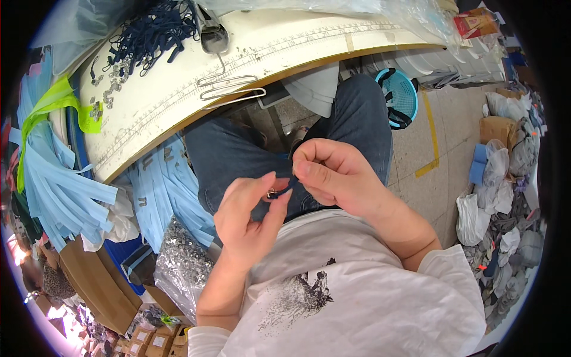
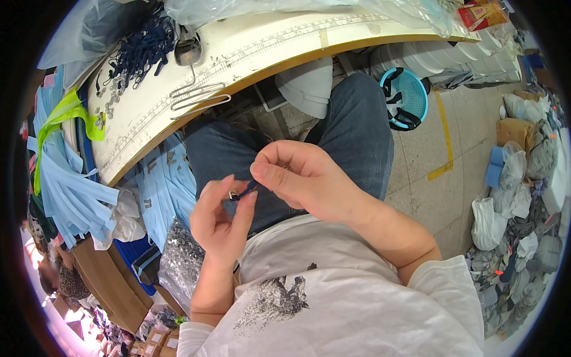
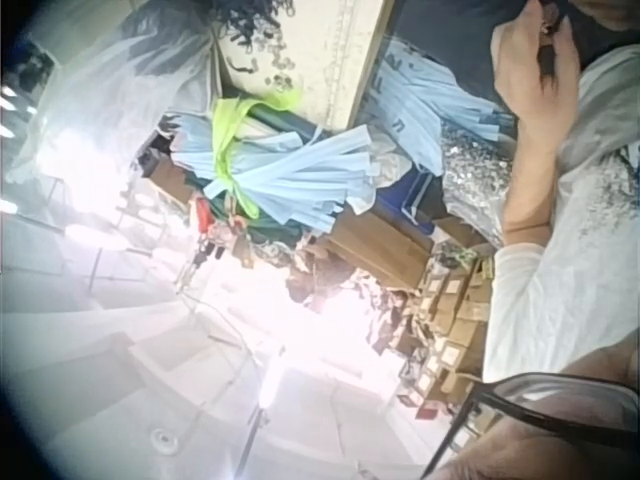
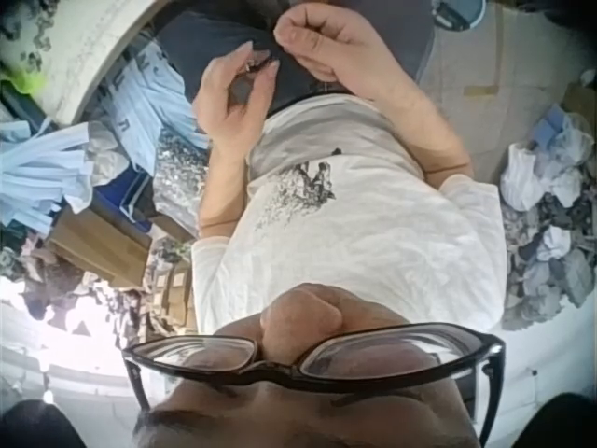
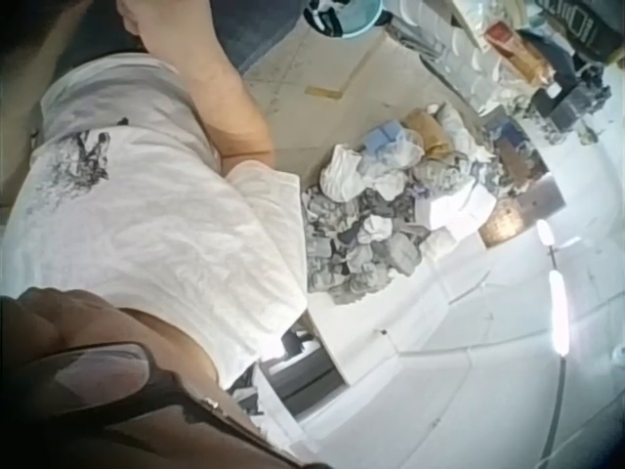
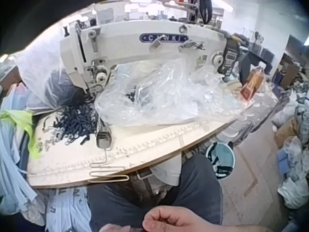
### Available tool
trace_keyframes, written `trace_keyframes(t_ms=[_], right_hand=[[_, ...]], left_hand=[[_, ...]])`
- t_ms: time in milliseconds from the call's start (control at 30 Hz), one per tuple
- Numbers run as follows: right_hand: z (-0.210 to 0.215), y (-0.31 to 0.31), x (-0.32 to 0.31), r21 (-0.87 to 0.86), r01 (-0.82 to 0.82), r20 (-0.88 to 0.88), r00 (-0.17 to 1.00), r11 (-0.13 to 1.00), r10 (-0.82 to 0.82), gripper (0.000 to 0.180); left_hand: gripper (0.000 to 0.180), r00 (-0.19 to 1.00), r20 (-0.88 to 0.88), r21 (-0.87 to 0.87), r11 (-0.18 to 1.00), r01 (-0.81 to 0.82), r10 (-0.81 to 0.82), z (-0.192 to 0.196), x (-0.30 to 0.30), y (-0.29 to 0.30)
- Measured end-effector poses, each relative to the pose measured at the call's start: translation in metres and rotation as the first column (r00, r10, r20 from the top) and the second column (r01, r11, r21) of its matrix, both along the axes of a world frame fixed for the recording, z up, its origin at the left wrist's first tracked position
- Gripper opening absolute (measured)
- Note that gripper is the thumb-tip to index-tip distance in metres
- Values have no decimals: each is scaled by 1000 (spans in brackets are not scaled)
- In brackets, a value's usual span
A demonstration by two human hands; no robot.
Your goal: Assembling small metal beads or rings onto blue fabric or leather straps for garment accessories.
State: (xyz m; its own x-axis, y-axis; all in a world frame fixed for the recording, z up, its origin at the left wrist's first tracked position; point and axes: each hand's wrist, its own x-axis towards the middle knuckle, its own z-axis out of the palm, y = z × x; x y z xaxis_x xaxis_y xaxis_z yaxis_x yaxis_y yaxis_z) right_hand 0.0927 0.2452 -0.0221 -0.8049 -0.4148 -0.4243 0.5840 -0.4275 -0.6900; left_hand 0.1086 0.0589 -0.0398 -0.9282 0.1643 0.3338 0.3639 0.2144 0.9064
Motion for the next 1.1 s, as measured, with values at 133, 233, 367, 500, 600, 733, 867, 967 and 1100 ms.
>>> trace_keyframes(t_ms=[133,233,367,500,600,733,867,967,1100], right_hand=[[0,0,-1,14,0,0,1000,1000,0,16],[2,1,-1,22,5,14,1000,1000,-6,16],[3,1,-3,18,10,19,1000,1000,-10,16],[2,2,-3,-25,-2,28,1000,1000,2,16],[2,1,-4,-50,-9,40,999,999,11,17],[6,-3,-3,-36,-16,57,998,999,18,18],[8,-1,-6,39,-5,1,1000,999,5,18],[8,1,-7,65,4,-6,1000,998,-3,18],[8,-1,-8,40,-4,3,1000,999,4,18]], left_hand=[[40,994,-104,-95,995,6,-16,0,-7,-7],[33,986,-163,-202,979,-6,-28,10,-10,-8],[25,973,-228,-272,961,-46,-19,15,-11,-8],[29,979,-194,-187,982,19,-56,14,-13,-10],[25,983,-172,-191,981,27,-60,14,-11,-11],[21,986,-166,-80,997,2,-16,4,-3,-9],[32,976,218,429,900,-80,-18,3,11,5],[42,941,320,583,805,-108,-106,2,10,3],[41,995,96,222,975,-18,-4,3,-3,-1]])
